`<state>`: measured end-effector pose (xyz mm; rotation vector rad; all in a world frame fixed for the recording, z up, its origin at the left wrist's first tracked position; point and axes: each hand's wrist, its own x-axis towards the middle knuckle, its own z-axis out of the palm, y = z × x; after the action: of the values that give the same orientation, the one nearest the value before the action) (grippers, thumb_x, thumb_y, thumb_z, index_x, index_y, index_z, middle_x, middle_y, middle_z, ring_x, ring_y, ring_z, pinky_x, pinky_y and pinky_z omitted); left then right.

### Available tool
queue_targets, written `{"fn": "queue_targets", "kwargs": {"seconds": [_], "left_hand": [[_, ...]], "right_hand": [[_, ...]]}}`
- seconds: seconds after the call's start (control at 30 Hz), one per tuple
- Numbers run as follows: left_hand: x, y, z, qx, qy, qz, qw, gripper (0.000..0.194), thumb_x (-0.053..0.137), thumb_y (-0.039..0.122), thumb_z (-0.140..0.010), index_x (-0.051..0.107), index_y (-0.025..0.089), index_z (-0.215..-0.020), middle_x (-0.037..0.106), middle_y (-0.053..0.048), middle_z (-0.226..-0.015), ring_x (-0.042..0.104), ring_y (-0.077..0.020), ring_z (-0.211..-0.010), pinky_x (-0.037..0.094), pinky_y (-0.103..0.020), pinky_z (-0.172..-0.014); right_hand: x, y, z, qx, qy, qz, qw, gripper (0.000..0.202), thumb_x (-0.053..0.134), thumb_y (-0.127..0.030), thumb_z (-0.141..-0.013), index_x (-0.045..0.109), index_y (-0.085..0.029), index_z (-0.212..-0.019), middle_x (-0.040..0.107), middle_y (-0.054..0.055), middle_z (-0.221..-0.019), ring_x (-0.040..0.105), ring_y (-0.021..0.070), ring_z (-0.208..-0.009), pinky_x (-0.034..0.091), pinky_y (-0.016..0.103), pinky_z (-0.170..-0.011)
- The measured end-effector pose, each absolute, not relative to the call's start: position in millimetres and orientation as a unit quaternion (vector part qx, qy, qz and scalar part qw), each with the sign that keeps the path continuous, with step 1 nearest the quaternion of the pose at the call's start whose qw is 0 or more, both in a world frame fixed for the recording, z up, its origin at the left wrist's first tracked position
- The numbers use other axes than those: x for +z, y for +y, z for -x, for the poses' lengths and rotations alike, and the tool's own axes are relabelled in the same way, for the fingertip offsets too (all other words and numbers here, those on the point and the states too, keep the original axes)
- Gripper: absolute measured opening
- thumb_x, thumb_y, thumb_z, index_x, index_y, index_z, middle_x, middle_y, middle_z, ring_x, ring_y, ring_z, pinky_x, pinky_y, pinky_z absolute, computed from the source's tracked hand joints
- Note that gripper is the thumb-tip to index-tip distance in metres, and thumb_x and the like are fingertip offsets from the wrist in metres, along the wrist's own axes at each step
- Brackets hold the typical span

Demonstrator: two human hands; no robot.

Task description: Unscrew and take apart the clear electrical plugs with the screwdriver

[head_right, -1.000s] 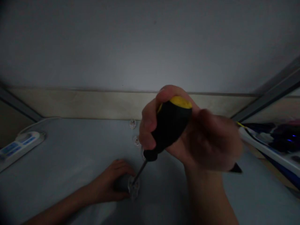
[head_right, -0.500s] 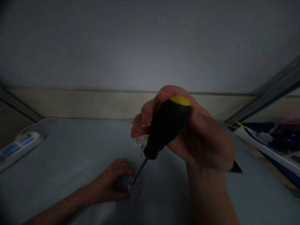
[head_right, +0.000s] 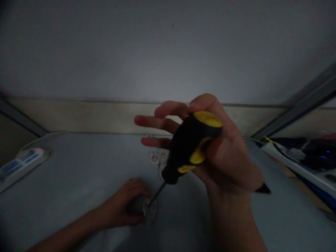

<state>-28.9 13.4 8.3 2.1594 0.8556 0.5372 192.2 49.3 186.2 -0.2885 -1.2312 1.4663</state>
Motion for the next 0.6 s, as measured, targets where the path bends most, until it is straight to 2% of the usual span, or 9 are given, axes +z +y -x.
{"fn": "queue_targets", "kwargs": {"seconds": [0.03,0.1,0.17,0.23,0.33,0.4,0.47,0.53,0.6], "left_hand": [[8.0,13.3,29.0,0.204,0.337,-0.842,0.368,0.044,0.082,0.022,-0.07,0.062,0.024,-0.109,0.068,-0.003,-0.108,0.06,-0.0256,-0.103,0.04,-0.04,-0.094],[7.7,13.2,29.3,0.193,0.346,-0.843,0.364,0.046,0.083,0.022,-0.068,0.062,0.024,-0.11,0.068,-0.003,-0.108,0.06,-0.0266,-0.103,0.04,-0.041,-0.093],[8.1,13.0,29.7,0.186,0.351,-0.842,0.365,0.048,0.083,0.023,-0.067,0.062,0.025,-0.11,0.068,-0.003,-0.108,0.06,-0.0271,-0.103,0.04,-0.042,-0.094],[9.1,13.1,29.9,0.188,0.346,-0.841,0.371,0.047,0.083,0.022,-0.068,0.062,0.024,-0.11,0.068,-0.004,-0.108,0.059,-0.0272,-0.104,0.039,-0.042,-0.094],[10.3,14.0,29.8,0.198,0.335,-0.84,0.378,0.047,0.083,0.021,-0.069,0.061,0.024,-0.111,0.068,-0.004,-0.11,0.059,-0.0269,-0.104,0.039,-0.041,-0.095],[10.3,14.6,29.6,0.2,0.333,-0.839,0.381,0.048,0.083,0.019,-0.069,0.061,0.023,-0.111,0.067,-0.004,-0.11,0.059,-0.0264,-0.105,0.039,-0.04,-0.095],[9.4,14.7,29.6,0.2,0.335,-0.838,0.381,0.048,0.083,0.018,-0.068,0.062,0.023,-0.111,0.067,-0.004,-0.11,0.058,-0.0261,-0.105,0.039,-0.04,-0.095],[8.4,14.3,29.6,0.2,0.335,-0.84,0.378,0.047,0.083,0.02,-0.069,0.062,0.023,-0.111,0.067,-0.004,-0.109,0.059,-0.0262,-0.105,0.039,-0.04,-0.095],[7.9,13.9,29.7,0.196,0.336,-0.841,0.376,0.047,0.083,0.022,-0.069,0.062,0.023,-0.111,0.067,-0.004,-0.109,0.059,-0.0263,-0.104,0.039,-0.041,-0.094]], "right_hand": [[185.6,48.6,-190.5,0.615,-0.525,0.106,0.579,0.033,0.083,-0.024,-0.069,0.058,-0.025,-0.09,0.067,-0.001,-0.098,0.07,0.0164,-0.079,0.063,0.029,-0.065],[182.8,48.3,-188.8,0.604,-0.519,0.075,0.6,0.031,0.079,-0.019,-0.074,0.057,-0.025,-0.094,0.065,-0.004,-0.08,0.061,0.0078,-0.053,0.053,0.018,-0.046],[180.6,49.4,-189.9,0.614,-0.507,0.081,0.599,0.027,0.076,-0.021,-0.077,0.059,-0.027,-0.098,0.057,-0.006,-0.069,0.053,0.0061,-0.046,0.048,0.016,-0.041],[180.7,50.6,-192.5,0.62,-0.519,0.094,0.581,0.02,0.072,-0.029,-0.08,0.062,-0.027,-0.097,0.056,-0.004,-0.07,0.057,0.0093,-0.054,0.052,0.021,-0.047],[184.2,50.6,-194.5,0.601,-0.567,0.113,0.552,0.018,0.071,-0.034,-0.081,0.066,-0.027,-0.097,0.062,-0.001,-0.081,0.066,0.0155,-0.076,0.062,0.033,-0.067],[186.0,49.7,-192.8,0.574,-0.585,0.127,0.56,0.023,0.075,-0.034,-0.078,0.065,-0.028,-0.098,0.066,-0.001,-0.095,0.068,0.0215,-0.096,0.063,0.041,-0.079],[185.7,48.8,-188.5,0.554,-0.584,0.131,0.579,0.027,0.076,-0.038,-0.077,0.061,-0.029,-0.097,0.066,-0.001,-0.106,0.066,0.0261,-0.109,0.062,0.045,-0.082],[183.5,48.0,-182.7,0.55,-0.575,0.103,0.597,0.023,0.073,-0.037,-0.079,0.058,-0.029,-0.094,0.067,-0.001,-0.11,0.068,0.0243,-0.106,0.063,0.039,-0.076],[180.4,47.2,-177.7,0.561,-0.557,0.054,0.61,0.017,0.071,-0.026,-0.082,0.058,-0.029,-0.093,0.067,-0.003,-0.101,0.071,0.0135,-0.08,0.061,0.024,-0.061]]}}
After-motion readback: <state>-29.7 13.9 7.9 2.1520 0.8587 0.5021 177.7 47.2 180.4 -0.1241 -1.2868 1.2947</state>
